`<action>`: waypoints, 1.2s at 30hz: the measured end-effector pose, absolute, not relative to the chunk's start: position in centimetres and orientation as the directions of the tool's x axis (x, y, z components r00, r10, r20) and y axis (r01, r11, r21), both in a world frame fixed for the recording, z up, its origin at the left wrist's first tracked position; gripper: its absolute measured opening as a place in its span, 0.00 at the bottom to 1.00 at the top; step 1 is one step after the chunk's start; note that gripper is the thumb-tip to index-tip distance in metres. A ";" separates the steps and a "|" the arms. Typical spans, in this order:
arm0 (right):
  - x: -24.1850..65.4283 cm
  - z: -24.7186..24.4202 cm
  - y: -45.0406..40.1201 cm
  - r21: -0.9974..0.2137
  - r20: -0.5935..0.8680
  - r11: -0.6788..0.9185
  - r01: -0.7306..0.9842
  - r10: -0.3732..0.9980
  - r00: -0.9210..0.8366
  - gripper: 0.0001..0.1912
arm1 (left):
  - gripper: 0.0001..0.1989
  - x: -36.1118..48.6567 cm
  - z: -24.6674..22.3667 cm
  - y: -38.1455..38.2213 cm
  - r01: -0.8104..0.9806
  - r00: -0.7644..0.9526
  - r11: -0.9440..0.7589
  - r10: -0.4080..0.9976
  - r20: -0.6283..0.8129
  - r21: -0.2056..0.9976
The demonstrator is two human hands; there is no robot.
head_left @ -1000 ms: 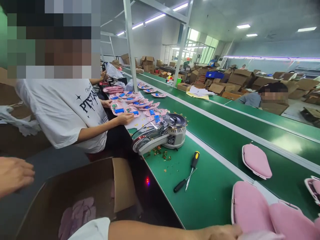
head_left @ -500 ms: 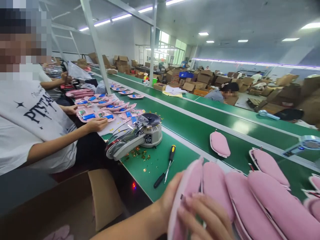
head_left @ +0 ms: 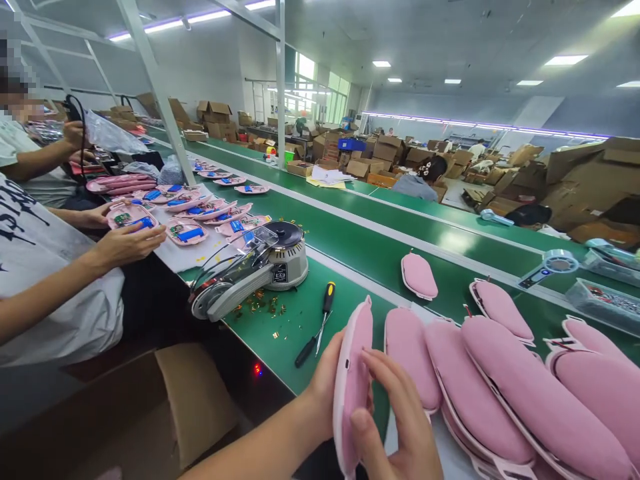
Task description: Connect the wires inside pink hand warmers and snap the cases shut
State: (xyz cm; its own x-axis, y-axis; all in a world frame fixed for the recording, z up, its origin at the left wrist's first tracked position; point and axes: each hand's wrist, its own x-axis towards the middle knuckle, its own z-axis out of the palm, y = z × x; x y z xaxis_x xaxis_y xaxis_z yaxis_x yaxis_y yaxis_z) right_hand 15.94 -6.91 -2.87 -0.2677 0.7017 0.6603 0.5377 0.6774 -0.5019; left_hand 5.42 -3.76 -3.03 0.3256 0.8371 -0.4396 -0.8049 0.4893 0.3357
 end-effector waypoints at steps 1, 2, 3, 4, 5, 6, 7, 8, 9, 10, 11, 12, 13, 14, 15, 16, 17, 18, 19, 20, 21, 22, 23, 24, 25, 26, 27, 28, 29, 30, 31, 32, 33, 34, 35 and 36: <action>15.6 -3.2 -7.4 -0.490 0.665 0.673 0.554 0.700 -0.261 0.23 | 0.25 5.6 -3.0 -3.7 -0.822 0.307 0.471 0.839 -0.449 0.320; 15.3 -3.6 -7.8 -0.476 0.675 0.661 0.580 0.697 -0.241 0.25 | 0.26 5.8 -2.8 -3.6 -0.845 0.277 0.442 0.844 -0.459 0.302; 15.0 -4.0 -8.2 -0.448 0.693 0.652 0.612 0.685 -0.223 0.26 | 0.25 5.9 -2.7 -3.5 -0.871 0.236 0.397 0.854 -0.464 0.288; 14.8 -4.3 -8.4 -0.405 0.719 0.650 0.643 0.661 -0.216 0.26 | 0.25 6.0 -2.5 -3.4 -0.896 0.194 0.348 0.866 -0.462 0.276; 14.7 -4.5 -8.6 -0.358 0.748 0.646 0.675 0.631 -0.207 0.25 | 0.24 6.2 -2.3 -3.5 -0.915 0.158 0.305 0.874 -0.460 0.265; 14.7 -4.6 -8.6 -0.316 0.776 0.638 0.702 0.600 -0.195 0.24 | 0.24 6.3 -2.0 -3.5 -0.928 0.134 0.273 0.881 -0.454 0.255; 14.7 -4.6 -8.7 -0.286 0.799 0.629 0.723 0.573 -0.182 0.22 | 0.23 6.3 -1.8 -3.6 -0.937 0.121 0.250 0.887 -0.445 0.244; 14.7 -4.5 -8.6 -0.272 0.816 0.620 0.736 0.554 -0.165 0.20 | 0.22 6.4 -1.6 -3.7 -0.943 0.117 0.238 0.893 -0.434 0.235; 14.8 -4.3 -8.7 -0.274 0.825 0.610 0.743 0.546 -0.144 0.18 | 0.22 6.5 -1.4 -3.8 -0.946 0.115 0.229 0.899 -0.422 0.229; 14.8 -4.0 -8.7 -0.285 0.828 0.603 0.745 0.547 -0.125 0.16 | 0.22 6.5 -1.3 -3.9 -0.948 0.112 0.220 0.905 -0.409 0.228; 14.8 -3.8 -8.8 -0.295 0.826 0.600 0.744 0.551 -0.117 0.15 | 0.22 6.5 -1.1 -4.0 -0.949 0.107 0.212 0.912 -0.396 0.232; 14.9 -3.6 -8.9 -0.306 0.821 0.597 0.742 0.559 -0.112 0.15 | 0.22 6.5 -1.0 -4.2 -0.948 0.102 0.205 0.918 -0.382 0.241; 14.9 -3.4 -9.0 -0.315 0.818 0.595 0.740 0.566 -0.106 0.14 | 0.22 6.5 -1.0 -4.2 -0.946 0.098 0.202 0.924 -0.370 0.254; 15.0 -3.4 -9.2 -0.325 0.814 0.591 0.739 0.572 -0.100 0.14 | 0.22 6.5 -1.0 -4.3 -0.943 0.094 0.197 0.929 -0.357 0.266; 15.1 -3.4 -9.3 -0.329 0.814 0.587 0.739 0.573 -0.093 0.14 | 0.22 6.4 -1.0 -4.4 -0.940 0.093 0.197 0.935 -0.343 0.280; 15.3 -3.4 -9.4 -0.331 0.816 0.584 0.741 0.571 -0.085 0.15 | 0.21 6.3 -1.1 -4.4 -0.934 0.099 0.202 0.939 -0.328 0.295; 15.4 -3.5 -9.5 -0.331 0.820 0.580 0.744 0.567 -0.077 0.15 | 0.21 6.2 -1.3 -4.5 -0.927 0.112 0.211 0.944 -0.309 0.310; 15.6 -3.7 -9.5 -0.329 0.824 0.577 0.748 0.562 -0.071 0.15 | 0.22 6.1 -1.4 -4.5 -0.919 0.130 0.224 0.949 -0.287 0.325; 15.8 -3.8 -9.5 -0.327 0.828 0.574 0.750 0.557 -0.066 0.16 | 0.23 6.0 -1.7 -4.5 -0.910 0.152 0.238 0.953 -0.261 0.340; 15.9 -3.9 -9.4 -0.326 0.832 0.576 0.750 0.551 -0.062 0.16 | 0.26 5.9 -1.9 -4.5 -0.900 0.177 0.252 0.957 -0.230 0.356; 15.9 -4.0 -9.4 -0.326 0.837 0.579 0.747 0.545 -0.058 0.16 | 0.29 5.8 -2.0 -4.4 -0.890 0.199 0.263 0.959 -0.200 0.373; 15.9 -4.2 -9.3 -0.337 0.837 0.580 0.742 0.546 -0.046 0.16 | 0.31 5.8 -2.1 -4.4 -0.881 0.213 0.268 0.961 -0.177 0.391; 15.8 -4.3 -9.2 -0.359 0.833 0.576 0.734 0.553 -0.027 0.15 | 0.32 5.7 -2.2 -4.3 -0.872 0.224 0.272 0.961 -0.164 0.407; 15.7 -4.4 -9.2 -0.392 0.823 0.568 0.724 0.568 0.001 0.14 | 0.32 5.7 -2.2 -4.1 -0.864 0.231 0.278 0.960 -0.161 0.420; 15.6 -4.5 -9.1 -0.429 0.811 0.556 0.712 0.584 0.033 0.13 | 0.31 5.6 -2.2 -3.9 -0.857 0.234 0.283 0.958 -0.163 0.431; 15.6 -4.6 -9.0 -0.465 0.796 0.542 0.700 0.602 0.063 0.12 | 0.31 5.6 -2.1 -3.8 -0.853 0.231 0.284 0.958 -0.170 0.438; 15.6 -4.6 -8.9 -0.489 0.783 0.533 0.690 0.617 0.079 0.11 | 0.31 5.5 -2.1 -3.6 -0.849 0.225 0.283 0.958 -0.178 0.446; 15.8 -4.4 -8.8 -0.494 0.776 0.541 0.681 0.628 0.063 0.11 | 0.31 5.4 -2.0 -3.4 -0.846 0.215 0.277 0.959 -0.184 0.456; 16.2 -4.1 -8.6 -0.473 0.774 0.569 0.672 0.633 0.009 0.10 | 0.30 5.2 -2.0 -3.3 -0.836 0.210 0.277 0.959 -0.190 0.474; 16.7 -3.7 -8.3 -0.440 0.775 0.603 0.666 0.630 -0.058 0.10 | 0.29 5.0 -2.0 -3.2 -0.809 0.226 0.299 0.953 -0.202 0.506; 17.3 -3.0 -7.9 -0.397 0.774 0.634 0.664 0.620 -0.129 0.11 | 0.29 4.8 -2.0 -3.2 -0.755 0.270 0.353 0.935 -0.229 0.553; 18.0 -2.1 -7.5 -0.346 0.771 0.657 0.669 0.606 -0.196 0.14 | 0.29 4.5 -1.9 -3.1 -0.671 0.343 0.432 0.901 -0.264 0.603; 18.7 -1.1 -7.0 -0.294 0.766 0.668 0.683 0.593 -0.250 0.18 | 0.29 4.2 -1.9 -3.1 -0.567 0.425 0.503 0.857 -0.291 0.653; 19.3 -0.1 -6.5 -0.247 0.751 0.668 0.702 0.590 -0.297 0.21 | 0.29 3.9 -1.7 -3.0 -0.460 0.503 0.541 0.812 -0.296 0.704; 19.8 0.9 -6.0 -0.220 0.726 0.672 0.707 0.597 -0.342 0.23 | 0.29 3.5 -1.4 -2.9 -0.362 0.572 0.541 0.772 -0.277 0.759; 20.2 1.8 -5.5 -0.221 0.691 0.686 0.693 0.612 -0.385 0.22 | 0.30 3.2 -1.1 -2.7 -0.283 0.630 0.506 0.739 -0.241 0.815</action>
State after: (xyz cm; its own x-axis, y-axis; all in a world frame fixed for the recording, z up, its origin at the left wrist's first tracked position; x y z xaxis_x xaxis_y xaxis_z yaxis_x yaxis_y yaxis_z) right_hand 20.18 -5.54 1.79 -0.3850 0.6116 0.6912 0.6928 0.6863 -0.2213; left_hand 3.17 -2.74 -1.09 0.6297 0.7387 -0.2407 -0.2828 0.5064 0.8146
